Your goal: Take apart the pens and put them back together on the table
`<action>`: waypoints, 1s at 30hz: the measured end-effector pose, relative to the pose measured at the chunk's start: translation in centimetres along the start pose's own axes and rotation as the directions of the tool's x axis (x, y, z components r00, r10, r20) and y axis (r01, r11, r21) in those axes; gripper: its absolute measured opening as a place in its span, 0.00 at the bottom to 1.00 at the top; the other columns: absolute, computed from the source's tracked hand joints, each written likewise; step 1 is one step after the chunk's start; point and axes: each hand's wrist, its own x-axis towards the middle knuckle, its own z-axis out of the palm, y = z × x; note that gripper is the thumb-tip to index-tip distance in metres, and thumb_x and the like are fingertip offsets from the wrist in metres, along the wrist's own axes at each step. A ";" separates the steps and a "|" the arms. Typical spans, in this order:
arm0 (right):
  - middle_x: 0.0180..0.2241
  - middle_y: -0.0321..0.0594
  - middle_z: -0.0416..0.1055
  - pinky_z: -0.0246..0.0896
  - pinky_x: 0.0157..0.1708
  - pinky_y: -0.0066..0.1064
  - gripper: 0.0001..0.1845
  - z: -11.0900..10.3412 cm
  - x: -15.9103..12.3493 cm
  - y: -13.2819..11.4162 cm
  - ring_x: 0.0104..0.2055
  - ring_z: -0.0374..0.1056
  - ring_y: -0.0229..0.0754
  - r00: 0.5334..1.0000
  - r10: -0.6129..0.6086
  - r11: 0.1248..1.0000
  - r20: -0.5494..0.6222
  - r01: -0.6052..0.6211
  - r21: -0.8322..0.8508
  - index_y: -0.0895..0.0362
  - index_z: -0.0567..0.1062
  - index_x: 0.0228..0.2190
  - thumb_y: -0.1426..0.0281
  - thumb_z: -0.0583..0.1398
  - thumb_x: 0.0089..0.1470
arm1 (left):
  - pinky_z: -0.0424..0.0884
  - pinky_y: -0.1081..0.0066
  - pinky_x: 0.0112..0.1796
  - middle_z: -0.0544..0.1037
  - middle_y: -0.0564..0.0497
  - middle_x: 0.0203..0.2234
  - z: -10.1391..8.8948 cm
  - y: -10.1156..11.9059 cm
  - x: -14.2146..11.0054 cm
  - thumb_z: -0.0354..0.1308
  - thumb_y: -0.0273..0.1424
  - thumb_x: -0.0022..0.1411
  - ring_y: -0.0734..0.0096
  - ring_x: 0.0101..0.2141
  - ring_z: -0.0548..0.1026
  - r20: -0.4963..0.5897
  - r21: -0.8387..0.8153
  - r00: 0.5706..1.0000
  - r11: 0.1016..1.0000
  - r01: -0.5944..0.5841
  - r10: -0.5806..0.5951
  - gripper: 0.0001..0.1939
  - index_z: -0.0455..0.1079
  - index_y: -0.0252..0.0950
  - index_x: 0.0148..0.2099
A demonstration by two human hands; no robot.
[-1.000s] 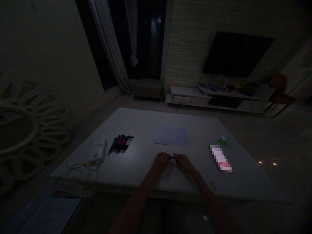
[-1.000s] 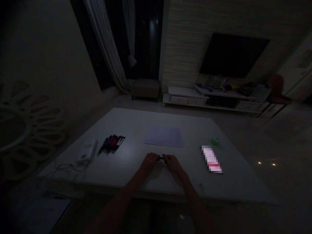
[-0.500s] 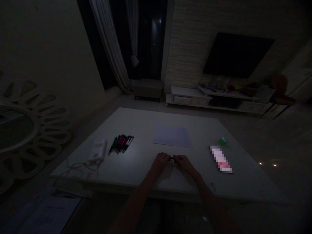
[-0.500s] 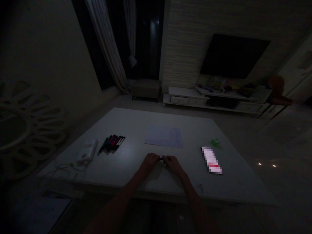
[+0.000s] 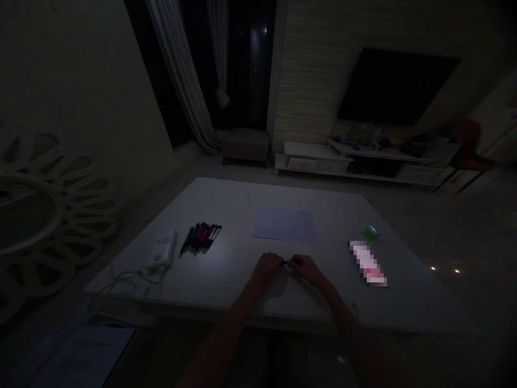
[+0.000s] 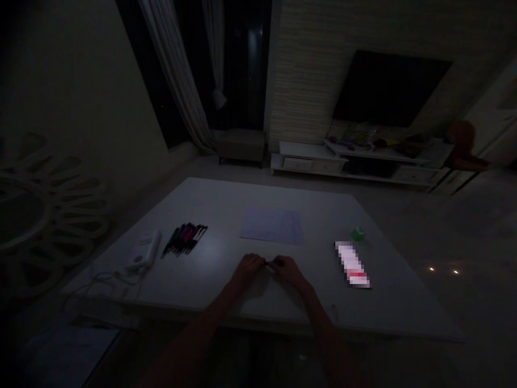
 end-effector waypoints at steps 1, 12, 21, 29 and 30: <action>0.19 0.38 0.68 0.54 0.25 0.28 0.30 -0.1 0.0 -0.1 0.24 0.62 0.39 0.999 0.021 1.000 0.024 -0.021 0.005 0.60 0.74 0.21 0.47 0.51 0.51 | 0.63 0.66 0.40 0.72 0.49 0.34 0.0 0.0 0.0 0.51 0.27 0.64 0.67 0.37 0.68 0.005 0.000 1.000 1.000 -0.008 0.008 0.04 0.65 0.36 0.41; 0.18 0.38 0.68 0.53 0.25 0.28 0.30 -0.5 0.2 -0.4 0.23 0.61 0.38 0.994 0.013 1.000 0.109 -0.015 0.014 0.60 0.73 0.20 0.47 0.49 0.53 | 0.63 0.66 0.39 0.72 0.49 0.33 0.0 -0.1 0.1 0.50 0.28 0.65 0.68 0.36 0.68 0.010 0.006 1.000 1.000 -0.010 0.010 0.04 0.65 0.36 0.40; 0.20 0.38 0.70 0.53 0.26 0.28 0.27 -0.5 0.4 -0.6 0.24 0.62 0.38 0.993 -0.012 1.000 0.114 0.013 -0.008 0.60 0.76 0.23 0.50 0.53 0.52 | 0.63 0.66 0.40 0.73 0.49 0.33 0.2 -0.2 0.0 0.50 0.28 0.65 0.68 0.37 0.69 0.003 -0.010 1.000 1.000 -0.017 0.018 0.04 0.66 0.36 0.41; 0.19 0.37 0.68 0.53 0.24 0.27 0.28 -0.5 0.1 -0.6 0.23 0.61 0.37 0.995 -0.017 1.000 0.101 0.017 0.005 0.60 0.75 0.23 0.49 0.52 0.52 | 0.63 0.66 0.40 0.72 0.49 0.33 -0.3 0.0 0.0 0.48 0.29 0.66 0.68 0.36 0.69 -0.003 -0.027 1.000 1.000 -0.011 0.011 0.06 0.66 0.37 0.40; 0.22 0.38 0.70 0.54 0.25 0.27 0.26 -0.5 0.0 -0.6 0.25 0.62 0.38 0.997 -0.038 0.999 0.069 0.038 -0.002 0.60 0.76 0.25 0.49 0.55 0.50 | 0.63 0.66 0.40 0.72 0.49 0.33 -0.4 0.0 0.0 0.48 0.29 0.66 0.68 0.36 0.69 -0.007 -0.028 1.000 1.000 -0.008 0.008 0.06 0.66 0.37 0.40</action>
